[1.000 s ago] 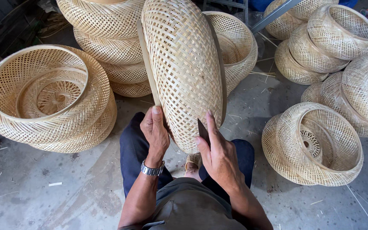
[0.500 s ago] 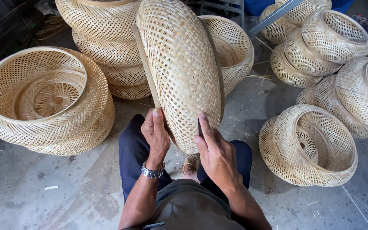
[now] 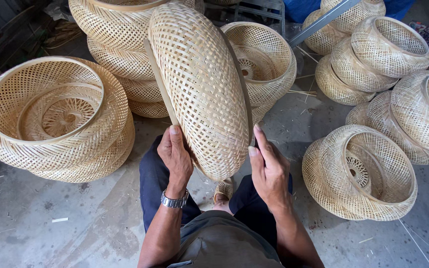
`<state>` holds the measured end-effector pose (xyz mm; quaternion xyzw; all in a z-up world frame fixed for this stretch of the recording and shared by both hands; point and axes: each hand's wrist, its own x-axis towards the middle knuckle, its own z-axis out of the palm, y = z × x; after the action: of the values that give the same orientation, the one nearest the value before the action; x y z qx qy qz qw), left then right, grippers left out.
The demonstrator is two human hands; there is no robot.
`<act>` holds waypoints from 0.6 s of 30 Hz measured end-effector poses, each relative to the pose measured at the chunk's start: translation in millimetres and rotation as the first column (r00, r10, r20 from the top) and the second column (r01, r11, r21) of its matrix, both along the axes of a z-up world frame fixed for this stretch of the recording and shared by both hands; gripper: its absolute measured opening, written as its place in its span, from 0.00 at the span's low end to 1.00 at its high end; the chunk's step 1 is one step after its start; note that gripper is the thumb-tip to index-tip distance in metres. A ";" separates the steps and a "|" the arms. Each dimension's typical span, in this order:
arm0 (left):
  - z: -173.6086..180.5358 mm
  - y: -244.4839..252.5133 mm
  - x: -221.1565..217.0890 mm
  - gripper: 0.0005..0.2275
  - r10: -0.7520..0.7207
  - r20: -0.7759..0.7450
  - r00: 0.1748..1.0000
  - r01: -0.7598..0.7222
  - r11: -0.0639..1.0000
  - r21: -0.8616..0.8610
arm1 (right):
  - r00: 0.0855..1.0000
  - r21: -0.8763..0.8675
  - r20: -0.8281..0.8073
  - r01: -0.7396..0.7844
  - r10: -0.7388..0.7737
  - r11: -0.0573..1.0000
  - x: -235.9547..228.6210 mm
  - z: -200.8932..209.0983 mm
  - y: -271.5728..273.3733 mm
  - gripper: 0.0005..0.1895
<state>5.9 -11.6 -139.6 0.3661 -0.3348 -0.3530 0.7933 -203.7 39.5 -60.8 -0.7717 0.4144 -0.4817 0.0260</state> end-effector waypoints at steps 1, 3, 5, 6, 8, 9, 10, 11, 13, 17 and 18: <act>-0.9 -0.6 -0.3 0.18 0.008 0.011 1.000 -0.008 1.000 0.006 | 0.999 -0.013 0.026 -0.043 0.044 0.999 -1.0 3.2 2.5 0.23; -3.4 -1.2 -1.6 0.18 0.019 0.035 0.999 -0.020 1.000 0.021 | 0.999 0.292 0.034 -0.019 0.010 0.956 10.8 5.0 5.5 0.26; -5.8 -1.7 -4.0 0.18 0.022 0.023 0.999 -0.023 1.000 0.010 | 0.997 0.435 0.059 -0.070 0.049 0.898 20.0 9.6 8.8 0.29; -6.6 -1.8 -4.9 0.18 0.024 0.018 1.000 -0.024 1.000 0.005 | 0.991 0.431 0.085 -0.128 0.101 0.893 23.6 12.6 11.5 0.30; -7.7 -0.7 -5.3 0.18 0.029 0.030 0.999 -0.030 0.999 0.014 | 0.981 0.347 0.077 -0.193 0.177 0.918 28.4 20.3 14.7 0.33; -7.8 0.0 -5.4 0.18 0.033 0.035 0.999 -0.034 0.999 0.018 | 0.979 0.265 0.041 -0.203 0.199 0.943 30.4 24.2 15.1 0.33; -7.9 0.3 -5.6 0.18 0.039 0.037 0.999 -0.040 0.999 0.021 | 0.975 0.183 0.003 -0.217 0.220 0.959 31.9 28.0 15.1 0.34; -7.7 0.3 -5.9 0.17 0.045 0.038 0.998 -0.046 0.999 0.025 | 0.977 0.187 0.004 -0.211 0.215 0.959 33.5 31.1 14.5 0.34; -6.9 0.8 -6.0 0.17 0.061 0.060 0.996 -0.063 0.997 0.034 | 0.979 0.195 0.007 -0.200 0.202 0.960 35.9 35.7 13.6 0.34; -4.2 2.6 -8.3 0.17 0.086 0.119 0.989 -0.089 0.996 0.023 | 0.990 0.260 -0.027 -0.125 0.136 0.958 37.8 35.7 11.3 0.34; -3.1 2.8 -8.7 0.18 0.089 0.130 0.988 -0.091 0.996 0.013 | 0.992 0.250 -0.065 -0.087 0.106 0.964 38.4 33.6 11.1 0.33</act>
<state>-2.8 -8.8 -142.7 0.4102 -0.3654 -0.2955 0.7816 -165.3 50.6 -27.2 -0.7999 0.4336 -0.3944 0.1291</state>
